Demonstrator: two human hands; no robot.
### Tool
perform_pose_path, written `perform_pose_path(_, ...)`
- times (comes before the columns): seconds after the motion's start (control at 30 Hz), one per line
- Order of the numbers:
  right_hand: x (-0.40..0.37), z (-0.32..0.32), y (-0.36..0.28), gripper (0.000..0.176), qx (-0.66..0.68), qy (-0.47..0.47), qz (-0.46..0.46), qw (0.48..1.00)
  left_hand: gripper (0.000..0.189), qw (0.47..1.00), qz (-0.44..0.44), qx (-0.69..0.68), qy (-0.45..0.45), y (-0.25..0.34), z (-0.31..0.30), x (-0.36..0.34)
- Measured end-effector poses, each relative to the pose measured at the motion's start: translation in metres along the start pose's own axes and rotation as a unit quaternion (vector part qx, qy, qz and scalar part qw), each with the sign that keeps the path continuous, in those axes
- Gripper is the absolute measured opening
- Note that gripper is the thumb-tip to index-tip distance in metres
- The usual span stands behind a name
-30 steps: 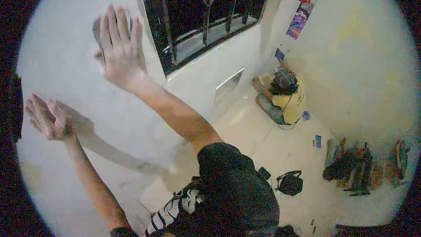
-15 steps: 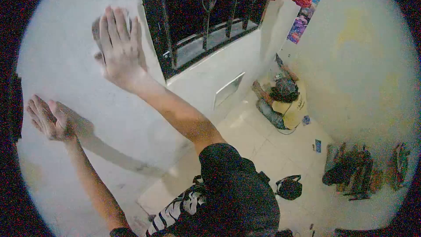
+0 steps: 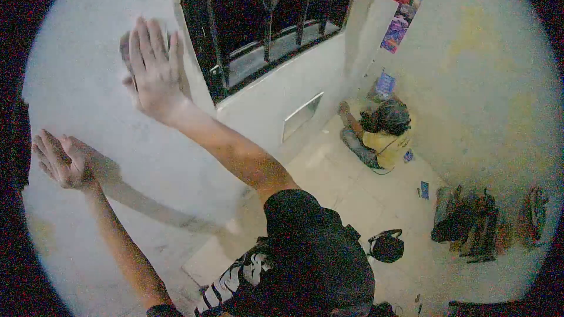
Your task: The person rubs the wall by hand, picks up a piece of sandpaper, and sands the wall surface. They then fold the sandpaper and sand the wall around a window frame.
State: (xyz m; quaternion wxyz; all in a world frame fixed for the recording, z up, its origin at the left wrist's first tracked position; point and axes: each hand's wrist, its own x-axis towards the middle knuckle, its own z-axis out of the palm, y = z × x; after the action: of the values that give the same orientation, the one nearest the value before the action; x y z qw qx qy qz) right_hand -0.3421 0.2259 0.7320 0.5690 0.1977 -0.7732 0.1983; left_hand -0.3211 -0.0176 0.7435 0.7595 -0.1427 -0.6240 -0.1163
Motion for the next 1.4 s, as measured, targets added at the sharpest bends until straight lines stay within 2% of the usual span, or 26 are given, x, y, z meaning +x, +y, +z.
perform_pose_path(0.03, -0.019, 0.003, -0.001, 0.092, -0.004, -0.036, -0.005, 0.999, 0.041, 1.000, 0.003, 0.003, -0.003, -0.002, 0.004, -0.003)
perform_pose_path(0.17, -0.021, 0.013, 0.017, 0.089, 0.009, -0.061, -0.034, 0.998, 0.041, 1.000, 0.007, -0.007, 0.008, -0.004, 0.020, -0.021)
perform_pose_path(0.3, 0.035, 0.010, 0.019, 0.083, -0.024, 0.034, -0.041, 0.998, 0.041, 1.000, 0.016, -0.009, 0.013, -0.009, 0.022, -0.024)
perform_pose_path(0.4, 0.028, 0.005, 0.011, 0.084, -0.024, 0.021, -0.031, 0.999, 0.041, 1.000, 0.018, 0.009, 0.002, -0.011, 0.014, -0.018)
perform_pose_path(0.43, 0.013, 0.005, 0.005, 0.086, 0.007, 0.011, -0.022, 1.000, 0.040, 1.000, 0.018, 0.014, -0.001, -0.013, 0.010, -0.015)
perform_pose_path(0.57, -0.093, 0.030, 0.013, 0.092, -0.006, -0.090, -0.025, 0.996, 0.040, 1.000, 0.009, -0.001, -0.008, -0.007, 0.012, -0.017)
perform_pose_path(0.67, -0.099, 0.033, 0.022, 0.090, 0.002, -0.109, -0.030, 0.994, 0.040, 1.000, 0.014, -0.002, 0.005, -0.012, 0.021, -0.026)
perform_pose_path(0.77, -0.033, 0.014, 0.021, 0.089, 0.023, -0.053, -0.011, 0.998, 0.040, 1.000, -0.002, 0.009, -0.004, -0.014, 0.026, -0.032)
perform_pose_path(0.83, 0.011, 0.019, 0.027, 0.089, 0.031, 0.044, -0.030, 0.998, 0.040, 1.000, 0.011, -0.001, 0.002, -0.019, 0.030, -0.036)
perform_pose_path(0.93, 0.043, 0.016, 0.032, 0.083, 0.012, 0.076, -0.029, 0.997, 0.041, 1.000, 0.008, -0.010, 0.006, -0.017, 0.035, -0.039)
perform_pose_path(1.13, -0.034, 0.023, 0.029, 0.090, 0.010, -0.050, -0.014, 0.999, 0.042, 1.000, -0.006, 0.003, -0.006, -0.006, 0.032, -0.034)
perform_pose_path(1.2, -0.037, 0.010, 0.022, 0.090, 0.001, -0.080, -0.029, 0.996, 0.042, 1.000, -0.005, 0.006, -0.006, -0.002, 0.020, -0.027)
perform_pose_path(1.3, 0.030, 0.004, 0.024, 0.087, -0.011, -0.019, -0.053, 0.998, 0.043, 1.000, 0.006, -0.023, 0.017, 0.002, 0.021, -0.024)
perform_pose_path(1.4, 0.075, -0.016, 0.015, 0.082, -0.040, 0.034, -0.080, 0.995, 0.039, 1.000, -0.005, 0.025, 0.002, -0.003, 0.015, -0.035)
